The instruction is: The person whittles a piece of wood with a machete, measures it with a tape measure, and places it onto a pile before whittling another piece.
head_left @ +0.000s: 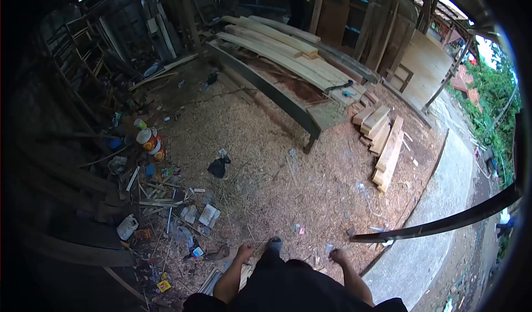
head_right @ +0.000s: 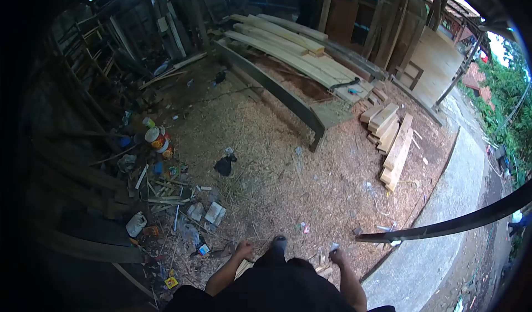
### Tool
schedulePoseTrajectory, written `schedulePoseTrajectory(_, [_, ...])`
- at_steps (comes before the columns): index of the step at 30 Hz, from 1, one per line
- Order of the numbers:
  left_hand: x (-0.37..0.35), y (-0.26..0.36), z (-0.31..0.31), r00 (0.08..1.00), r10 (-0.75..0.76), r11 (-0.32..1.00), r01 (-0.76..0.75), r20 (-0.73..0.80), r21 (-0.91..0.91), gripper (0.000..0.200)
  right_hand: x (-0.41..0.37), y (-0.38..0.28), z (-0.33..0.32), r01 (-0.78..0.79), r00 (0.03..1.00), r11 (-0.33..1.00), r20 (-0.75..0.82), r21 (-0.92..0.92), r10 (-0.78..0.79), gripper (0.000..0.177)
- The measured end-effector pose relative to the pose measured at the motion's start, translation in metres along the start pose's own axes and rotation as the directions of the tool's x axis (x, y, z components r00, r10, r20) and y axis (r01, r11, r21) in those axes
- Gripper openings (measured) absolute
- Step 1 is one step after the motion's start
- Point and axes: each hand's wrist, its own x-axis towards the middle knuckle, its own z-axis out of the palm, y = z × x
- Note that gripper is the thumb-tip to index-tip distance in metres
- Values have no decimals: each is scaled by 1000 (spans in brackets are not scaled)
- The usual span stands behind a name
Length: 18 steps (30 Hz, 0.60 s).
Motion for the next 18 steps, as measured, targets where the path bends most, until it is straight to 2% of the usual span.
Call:
schedulePoseTrajectory(2, [-25, 82, -27, 995, -29, 999, 27, 93, 22, 24, 12, -35, -5, 80, 997, 993, -21, 91, -78, 27])
schedulePoseTrajectory(3, [-15, 81, -23, 994, -34, 999, 31, 106, 35, 24, 6, -59, -9, 81, 997, 980, -21, 181, -79, 28])
schedulePoseTrajectory(5, [13, 83, -14, 997, 42, 998, -45, 71, 41, 25, 9, -84, -18, 115, 993, 979, -8, 171, -115, 28])
schedulePoseTrajectory(7, [16, 102, -13, 995, 71, 994, -77, 72, 72, 25, 18, -94, -19, 154, 988, 985, -16, 76, -153, 27])
schedulePoseTrajectory(9, [20, 87, -6, 994, 86, 991, -92, 64, 96, 26, 24, -94, -24, 138, 990, 985, -13, 106, -137, 26])
schedulePoseTrajectory(11, [40, 67, 7, 993, 82, 994, -88, 84, 66, 25, 36, -85, -36, 67, 997, 995, -20, -75, -69, 26])
schedulePoseTrajectory(13, [30, 79, 3, 995, 39, 995, -47, 87, 91, 25, 49, -68, -47, 90, 994, 987, -56, -135, -99, 28])
schedulePoseTrajectory(15, [19, 93, 0, 996, 1, 993, -12, 86, 117, 24, 87, -33, -54, -56, 995, 967, 69, -249, 75, 24])
schedulePoseTrajectory(16, [14, 92, 3, 997, -30, 998, 26, 65, 55, 24, 99, -25, -56, -48, 995, 967, 76, -249, 69, 24])
schedulePoseTrajectory(18, [13, 104, 8, 998, -61, 998, 61, 35, -16, 24, 124, -21, -72, -152, 976, 963, 119, -220, 182, 22])
